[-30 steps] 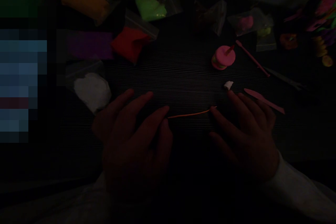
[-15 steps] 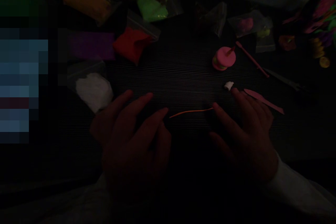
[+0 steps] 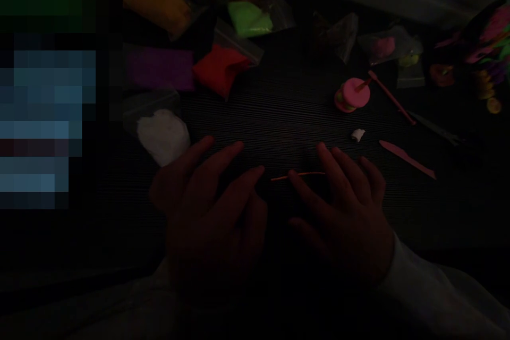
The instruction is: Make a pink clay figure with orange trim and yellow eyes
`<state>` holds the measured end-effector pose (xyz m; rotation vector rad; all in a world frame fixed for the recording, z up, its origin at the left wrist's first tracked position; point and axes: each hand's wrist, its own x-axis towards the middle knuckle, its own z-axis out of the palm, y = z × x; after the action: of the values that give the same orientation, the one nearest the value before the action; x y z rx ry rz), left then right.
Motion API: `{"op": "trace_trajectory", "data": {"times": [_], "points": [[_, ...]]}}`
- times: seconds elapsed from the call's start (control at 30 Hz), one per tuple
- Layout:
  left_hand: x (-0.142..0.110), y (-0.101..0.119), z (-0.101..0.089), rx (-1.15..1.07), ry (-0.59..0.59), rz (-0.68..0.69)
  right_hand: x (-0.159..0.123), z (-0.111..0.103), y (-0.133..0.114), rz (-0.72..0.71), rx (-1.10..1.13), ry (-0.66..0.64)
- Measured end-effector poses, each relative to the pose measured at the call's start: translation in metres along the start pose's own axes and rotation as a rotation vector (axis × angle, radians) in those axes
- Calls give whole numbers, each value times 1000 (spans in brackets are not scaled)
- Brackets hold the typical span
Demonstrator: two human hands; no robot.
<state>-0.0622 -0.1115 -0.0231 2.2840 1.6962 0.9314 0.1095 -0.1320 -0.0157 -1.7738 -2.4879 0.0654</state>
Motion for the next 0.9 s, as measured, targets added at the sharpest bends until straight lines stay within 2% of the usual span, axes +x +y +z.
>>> {"op": "trace_trajectory", "data": {"times": [0.57,0.67,0.83,0.9], "points": [[0,0,1,-12,36,14,-1,1,-3,10,-12,-6],[0,0,1,-24,10,13,-2,0,-3,15,-8,-19],[1,0,1,-20,45,26,1,0,-3,9,-23,-4],[2,0,1,-29,15,9,0,0,-3,12,-22,-18]]}}
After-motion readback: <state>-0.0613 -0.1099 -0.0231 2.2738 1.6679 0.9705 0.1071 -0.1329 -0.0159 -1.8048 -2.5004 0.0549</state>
